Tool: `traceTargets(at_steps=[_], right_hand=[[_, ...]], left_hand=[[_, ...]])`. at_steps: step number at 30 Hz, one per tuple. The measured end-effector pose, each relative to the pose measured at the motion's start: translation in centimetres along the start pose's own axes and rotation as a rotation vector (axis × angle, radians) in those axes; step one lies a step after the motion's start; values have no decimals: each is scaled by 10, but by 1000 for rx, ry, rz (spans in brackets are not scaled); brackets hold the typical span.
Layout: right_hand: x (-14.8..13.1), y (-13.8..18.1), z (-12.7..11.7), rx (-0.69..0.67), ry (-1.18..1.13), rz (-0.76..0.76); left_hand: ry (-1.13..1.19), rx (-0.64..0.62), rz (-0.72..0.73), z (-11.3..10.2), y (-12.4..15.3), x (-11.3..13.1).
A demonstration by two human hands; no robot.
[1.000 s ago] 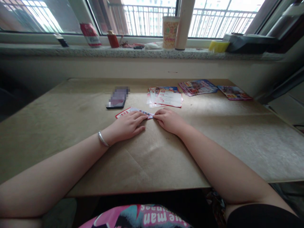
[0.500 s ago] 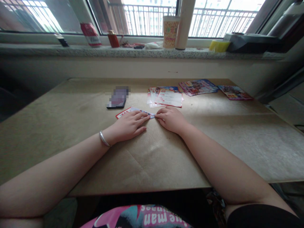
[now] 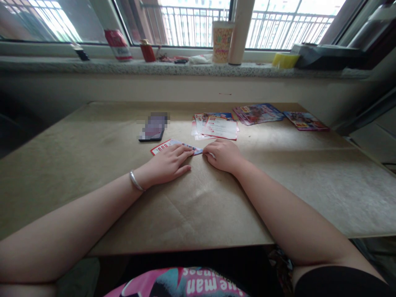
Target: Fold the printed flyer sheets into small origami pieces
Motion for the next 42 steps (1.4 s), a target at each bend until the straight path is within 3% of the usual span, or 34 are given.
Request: traceTargets(at_steps=[28, 37, 42], right_hand=[[6, 3, -3, -50, 30, -13], [14, 7, 1, 49, -92, 97], [7, 6, 0, 18, -44, 55]], left_hand=[[19, -31, -2, 1, -1, -2], [7, -10, -3, 2, 0, -2], [-1, -3, 5, 2, 0, -1]])
Point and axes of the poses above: each hand's wrist, its own y-axis away from the middle knuckle, its own z-axis out of the palm, x = y × z, the point moved 3 cm from there along -y, towards the middle knuckle, and after that the axes turned 12 degrees about -z, right-handed, at the moved point
